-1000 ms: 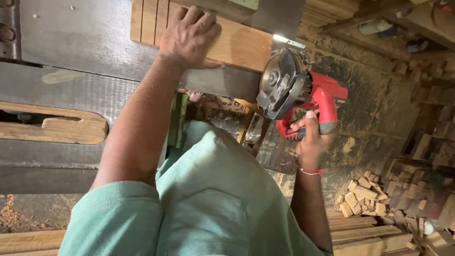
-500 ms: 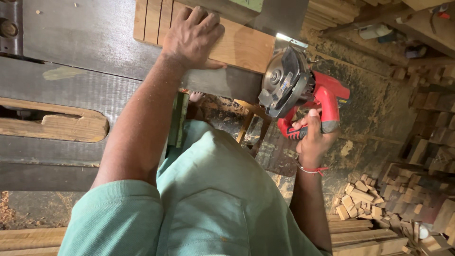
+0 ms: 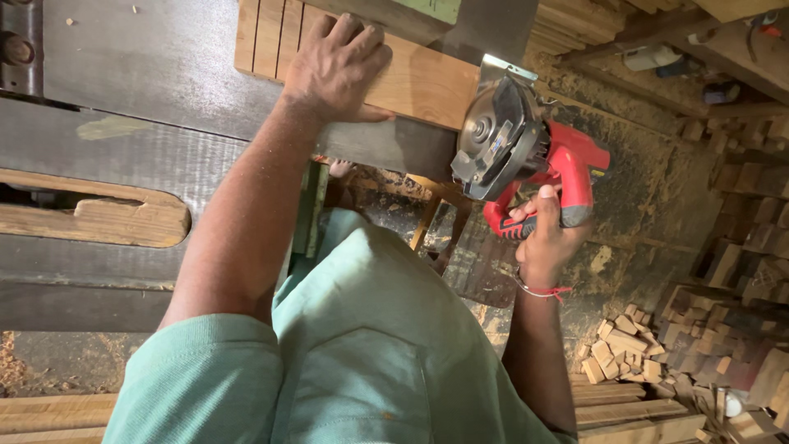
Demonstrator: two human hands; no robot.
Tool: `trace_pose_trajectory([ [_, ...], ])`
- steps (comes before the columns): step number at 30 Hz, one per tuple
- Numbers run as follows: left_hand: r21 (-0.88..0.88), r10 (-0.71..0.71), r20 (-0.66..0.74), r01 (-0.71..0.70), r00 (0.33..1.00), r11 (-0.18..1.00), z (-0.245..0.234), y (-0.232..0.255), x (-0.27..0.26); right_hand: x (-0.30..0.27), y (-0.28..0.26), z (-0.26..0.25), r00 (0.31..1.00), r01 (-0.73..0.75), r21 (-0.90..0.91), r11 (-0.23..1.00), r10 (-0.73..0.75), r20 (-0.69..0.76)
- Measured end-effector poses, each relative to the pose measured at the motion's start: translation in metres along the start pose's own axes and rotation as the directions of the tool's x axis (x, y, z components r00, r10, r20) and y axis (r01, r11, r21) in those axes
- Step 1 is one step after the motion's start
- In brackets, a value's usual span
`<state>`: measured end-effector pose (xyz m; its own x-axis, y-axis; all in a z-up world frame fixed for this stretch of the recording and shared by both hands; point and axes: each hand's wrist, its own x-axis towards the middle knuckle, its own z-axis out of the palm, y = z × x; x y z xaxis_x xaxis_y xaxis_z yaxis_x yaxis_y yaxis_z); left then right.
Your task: The person uses a circular saw to cut grooves into a piece of wood placed on a workshop table, making multiple parallel shallow cuts across the surface.
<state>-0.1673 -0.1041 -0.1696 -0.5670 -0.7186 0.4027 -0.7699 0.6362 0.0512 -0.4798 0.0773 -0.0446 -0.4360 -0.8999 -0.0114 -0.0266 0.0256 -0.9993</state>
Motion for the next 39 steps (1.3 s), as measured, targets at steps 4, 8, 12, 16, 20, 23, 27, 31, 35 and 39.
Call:
trace_pose_trajectory([
  [4, -0.001, -0.004, 0.005, 0.004, 1.000, 1.000, 0.000, 0.000, 0.000, 0.000, -0.001, 0.001, 1.000, -0.007, -0.016, 1.000, 0.007, -0.009],
  [8, 0.002, 0.002, -0.025, -0.002, 1.000, 1.000, -0.002, 0.000, 0.001, 0.004, 0.002, 0.000, 0.999, -0.024, 0.025, 0.999, 0.024, -0.021],
  [12, -0.026, 0.005, -0.043, -0.006, 0.999, 1.000, -0.003, -0.001, 0.001, 0.007, 0.006, -0.002, 1.000, 0.018, -0.016, 1.000, -0.018, -0.014],
  [16, -0.037, 0.005, -0.050, -0.006, 0.999, 0.999, -0.006, -0.001, -0.001, 0.010, 0.008, -0.002, 1.000, 0.017, 0.009, 1.000, -0.017, -0.009],
  [20, -0.028, -0.002, -0.012, 0.002, 1.000, 1.000, -0.006, 0.000, 0.001, 0.012, 0.008, -0.001, 1.000, -0.003, 0.044, 0.999, 0.004, -0.018],
  [23, 0.001, -0.007, 0.010, 0.007, 1.000, 1.000, -0.005, 0.001, 0.001, 0.014, 0.007, -0.002, 1.000, -0.007, 0.028, 1.000, 0.007, -0.022],
  [27, -0.030, -0.008, 0.023, 0.009, 1.000, 1.000, -0.007, 0.000, 0.001, 0.017, 0.008, -0.001, 1.000, -0.002, 0.032, 0.999, 0.003, -0.004],
  [31, 0.035, -0.005, 0.019, 0.004, 1.000, 0.999, -0.006, 0.001, 0.001, 0.018, 0.008, -0.001, 0.999, -0.024, 0.041, 0.999, 0.025, -0.020],
  [35, -0.024, -0.007, 0.012, 0.007, 1.000, 1.000, -0.005, 0.000, 0.001, 0.020, 0.008, -0.001, 1.000, -0.012, 0.058, 0.998, 0.012, -0.005],
  [39, -0.012, -0.003, 0.000, 0.003, 1.000, 1.000, -0.005, 0.000, 0.001, 0.023, 0.009, -0.001, 1.000, -0.005, 0.053, 0.999, 0.005, -0.001],
])
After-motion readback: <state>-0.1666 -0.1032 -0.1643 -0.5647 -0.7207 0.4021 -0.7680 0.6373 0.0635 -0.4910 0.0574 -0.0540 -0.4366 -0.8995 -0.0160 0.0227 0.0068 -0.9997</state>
